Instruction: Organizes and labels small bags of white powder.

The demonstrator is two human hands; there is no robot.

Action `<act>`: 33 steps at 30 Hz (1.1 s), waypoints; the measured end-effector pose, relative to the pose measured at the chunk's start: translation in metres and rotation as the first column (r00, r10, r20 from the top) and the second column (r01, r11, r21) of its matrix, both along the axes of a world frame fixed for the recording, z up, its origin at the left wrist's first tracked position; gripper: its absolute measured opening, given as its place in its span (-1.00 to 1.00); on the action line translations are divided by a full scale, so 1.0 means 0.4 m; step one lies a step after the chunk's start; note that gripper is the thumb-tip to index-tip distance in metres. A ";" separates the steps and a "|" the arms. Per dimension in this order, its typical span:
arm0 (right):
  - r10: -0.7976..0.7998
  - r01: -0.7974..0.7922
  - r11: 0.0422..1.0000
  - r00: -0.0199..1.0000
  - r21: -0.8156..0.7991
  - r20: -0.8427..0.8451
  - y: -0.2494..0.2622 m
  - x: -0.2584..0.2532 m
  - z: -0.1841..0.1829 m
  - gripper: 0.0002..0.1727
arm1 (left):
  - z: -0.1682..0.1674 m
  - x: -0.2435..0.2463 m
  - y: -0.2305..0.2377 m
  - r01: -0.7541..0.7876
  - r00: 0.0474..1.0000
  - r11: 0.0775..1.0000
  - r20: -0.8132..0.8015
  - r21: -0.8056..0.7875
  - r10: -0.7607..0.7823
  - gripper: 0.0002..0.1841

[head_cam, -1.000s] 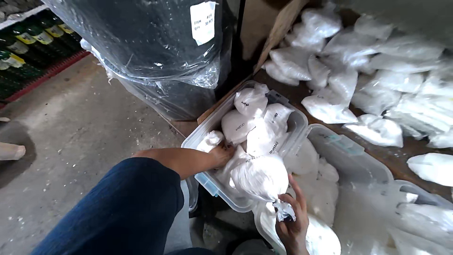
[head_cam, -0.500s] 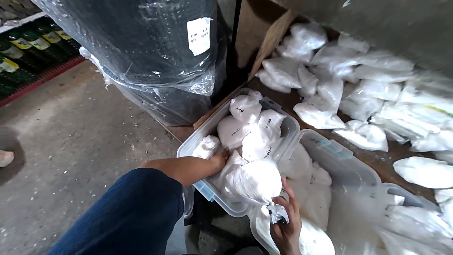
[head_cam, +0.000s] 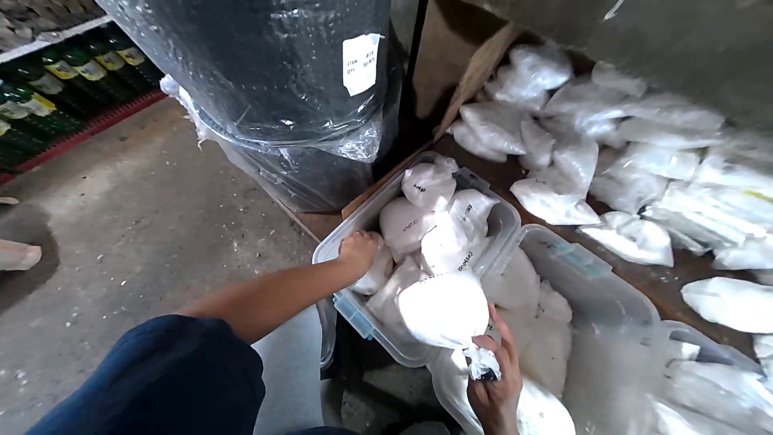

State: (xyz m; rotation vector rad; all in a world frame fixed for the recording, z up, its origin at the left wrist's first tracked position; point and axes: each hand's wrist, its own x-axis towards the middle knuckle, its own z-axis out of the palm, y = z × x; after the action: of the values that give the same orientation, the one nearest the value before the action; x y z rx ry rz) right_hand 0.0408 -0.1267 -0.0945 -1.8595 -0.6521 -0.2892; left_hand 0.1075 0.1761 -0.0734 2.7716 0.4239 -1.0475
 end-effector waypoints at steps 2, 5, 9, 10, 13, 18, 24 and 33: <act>0.008 -0.008 1.000 1.000 0.011 -0.016 0.000 -0.001 -0.001 -0.87 | -0.016 -0.024 -0.014 0.108 0.994 0.983 0.041 -0.148 -0.103 -0.42; 0.010 -0.010 1.000 1.000 0.023 -0.012 0.005 0.001 -0.003 -0.87 | -0.037 -0.044 -0.063 0.334 0.942 0.920 0.099 -0.206 -0.320 -0.55; 0.028 -0.028 0.999 1.000 0.023 0.013 0.004 0.003 0.000 -0.85 | -0.050 -0.018 -0.116 0.383 0.922 0.917 0.102 -0.109 -0.373 -0.61; 0.031 -0.031 0.999 0.999 0.025 0.012 0.002 0.003 -0.001 -0.85 | -0.038 -0.012 -0.124 0.310 0.951 0.942 0.048 -0.126 -0.306 -0.59; 0.031 -0.032 0.999 0.999 0.028 0.009 -0.003 -0.001 -0.003 -0.84 | 0.009 0.008 -0.082 0.156 0.986 0.955 -0.017 -0.252 -0.166 -0.47; 0.004 -0.003 1.000 1.000 0.010 -0.030 -0.005 -0.005 -0.003 -0.86 | 0.056 0.014 0.048 0.079 0.994 0.991 0.077 -0.104 -0.072 -0.52; 0.004 -0.005 1.000 0.994 0.005 0.109 0.000 0.004 -0.015 -0.80 | -0.040 -0.062 -0.039 0.725 0.682 0.684 0.223 -0.079 -0.697 -0.70; -0.013 0.021 0.999 0.987 -0.048 0.158 -0.004 -0.002 -0.005 -0.81 | -0.242 -0.057 0.008 0.833 0.553 0.552 0.090 -0.038 -0.828 -0.23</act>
State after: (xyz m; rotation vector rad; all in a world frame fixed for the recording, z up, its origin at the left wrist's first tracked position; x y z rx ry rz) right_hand 0.0400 -0.1281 -0.0966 -1.9031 -0.7576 -0.4388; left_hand 0.0846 0.1793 -0.1702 2.8991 -1.0679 -1.0430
